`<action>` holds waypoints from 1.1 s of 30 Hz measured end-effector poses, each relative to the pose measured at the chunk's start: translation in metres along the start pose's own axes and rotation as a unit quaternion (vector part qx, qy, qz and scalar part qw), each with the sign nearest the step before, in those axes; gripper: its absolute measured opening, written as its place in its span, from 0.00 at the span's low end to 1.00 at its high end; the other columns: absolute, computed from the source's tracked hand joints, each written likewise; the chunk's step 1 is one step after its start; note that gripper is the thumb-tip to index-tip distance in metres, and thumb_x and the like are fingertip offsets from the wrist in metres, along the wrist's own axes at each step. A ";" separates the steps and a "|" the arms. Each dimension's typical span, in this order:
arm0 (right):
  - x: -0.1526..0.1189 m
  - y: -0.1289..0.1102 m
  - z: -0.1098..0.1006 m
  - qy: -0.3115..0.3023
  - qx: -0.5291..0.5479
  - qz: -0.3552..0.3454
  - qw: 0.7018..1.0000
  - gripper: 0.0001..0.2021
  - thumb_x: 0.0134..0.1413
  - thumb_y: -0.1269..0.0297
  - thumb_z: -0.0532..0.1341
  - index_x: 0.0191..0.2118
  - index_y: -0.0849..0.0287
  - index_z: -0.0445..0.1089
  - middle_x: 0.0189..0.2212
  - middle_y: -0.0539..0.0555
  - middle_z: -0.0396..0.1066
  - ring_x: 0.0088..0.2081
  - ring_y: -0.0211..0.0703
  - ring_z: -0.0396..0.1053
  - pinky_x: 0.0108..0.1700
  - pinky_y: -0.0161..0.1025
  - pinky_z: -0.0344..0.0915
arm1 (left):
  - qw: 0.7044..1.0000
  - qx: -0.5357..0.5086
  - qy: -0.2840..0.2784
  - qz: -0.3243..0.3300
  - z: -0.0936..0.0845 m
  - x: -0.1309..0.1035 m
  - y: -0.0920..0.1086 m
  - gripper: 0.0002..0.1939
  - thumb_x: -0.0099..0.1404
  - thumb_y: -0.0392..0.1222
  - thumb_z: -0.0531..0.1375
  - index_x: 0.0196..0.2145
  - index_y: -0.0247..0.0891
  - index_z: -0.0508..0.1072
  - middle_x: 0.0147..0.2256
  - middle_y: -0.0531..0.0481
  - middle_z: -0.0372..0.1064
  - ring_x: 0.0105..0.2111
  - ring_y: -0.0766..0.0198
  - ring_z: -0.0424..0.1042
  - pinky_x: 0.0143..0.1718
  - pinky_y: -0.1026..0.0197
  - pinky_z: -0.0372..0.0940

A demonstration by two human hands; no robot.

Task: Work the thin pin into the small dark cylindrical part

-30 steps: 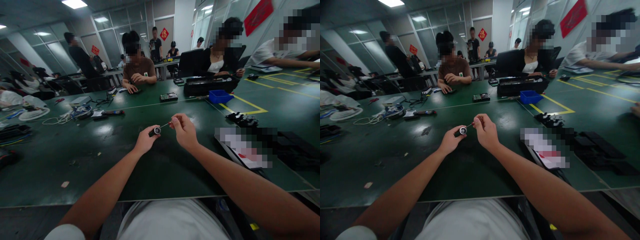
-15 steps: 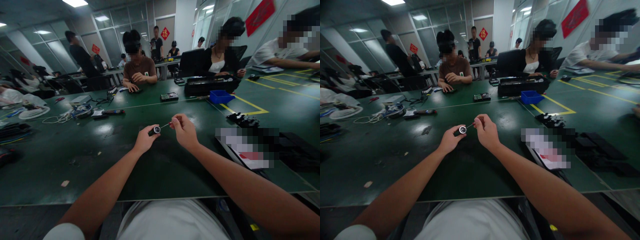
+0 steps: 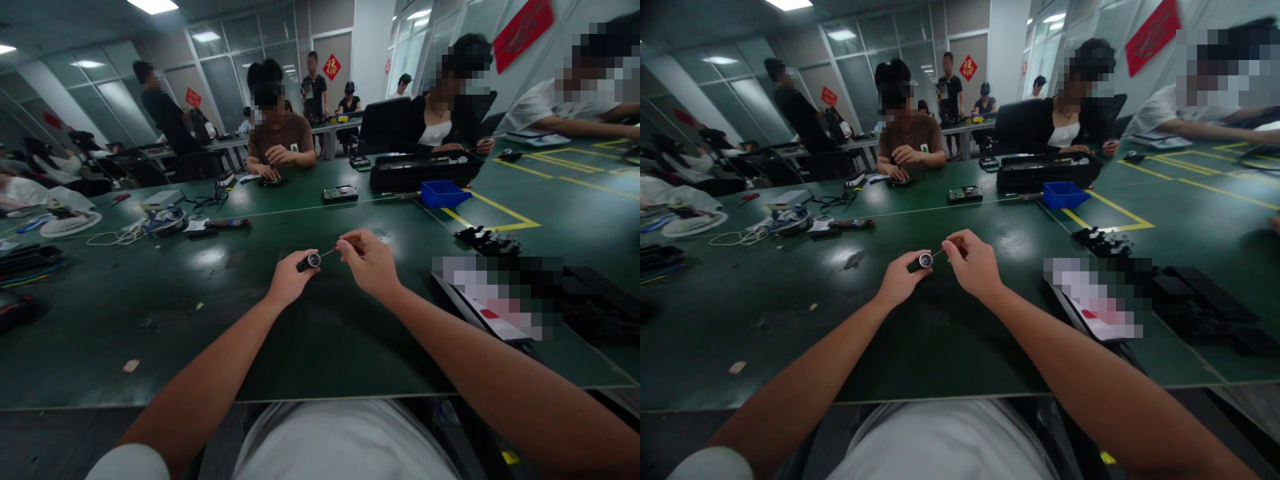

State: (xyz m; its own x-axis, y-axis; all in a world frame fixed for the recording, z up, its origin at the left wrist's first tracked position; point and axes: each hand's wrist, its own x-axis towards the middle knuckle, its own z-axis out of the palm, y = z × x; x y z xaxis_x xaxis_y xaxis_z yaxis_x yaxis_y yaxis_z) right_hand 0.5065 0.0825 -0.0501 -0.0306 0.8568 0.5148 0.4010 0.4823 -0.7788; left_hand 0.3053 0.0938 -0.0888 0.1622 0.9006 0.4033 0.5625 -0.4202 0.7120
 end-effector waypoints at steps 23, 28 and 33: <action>0.013 0.028 0.013 0.025 0.283 0.196 0.938 0.13 0.61 0.51 0.55 0.33 0.55 0.64 0.25 0.51 0.69 0.26 0.41 0.69 0.34 0.44 0.72 | 0.998 0.017 -0.005 0.068 -0.002 0.000 0.003 0.20 0.60 0.35 0.67 0.51 0.42 0.76 0.51 0.46 0.74 0.52 0.56 0.71 0.58 0.50 0.62; 0.009 0.020 0.009 0.066 0.201 0.126 0.969 0.13 0.62 0.51 0.55 0.35 0.55 0.65 0.28 0.51 0.70 0.28 0.40 0.70 0.34 0.41 0.70 | 0.997 0.034 -0.005 0.076 -0.002 0.001 0.003 0.20 0.61 0.37 0.67 0.52 0.44 0.76 0.51 0.46 0.74 0.52 0.55 0.71 0.58 0.48 0.62; 0.000 0.006 0.007 0.049 0.046 0.026 0.997 0.10 0.65 0.56 0.53 0.38 0.55 0.65 0.28 0.51 0.73 0.31 0.42 0.72 0.37 0.42 0.66 | 0.996 0.042 0.005 0.074 -0.001 0.000 0.002 0.21 0.60 0.36 0.67 0.52 0.44 0.76 0.50 0.46 0.74 0.51 0.55 0.71 0.57 0.49 0.63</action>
State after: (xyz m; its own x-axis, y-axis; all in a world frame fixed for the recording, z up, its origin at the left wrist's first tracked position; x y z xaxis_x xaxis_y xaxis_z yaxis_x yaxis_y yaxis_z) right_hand 0.5029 0.0868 -0.0568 0.0795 0.8613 0.5018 0.3146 0.4560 -0.8325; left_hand 0.3056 0.0928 -0.0863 0.2404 0.8281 0.5064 0.5992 -0.5370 0.5938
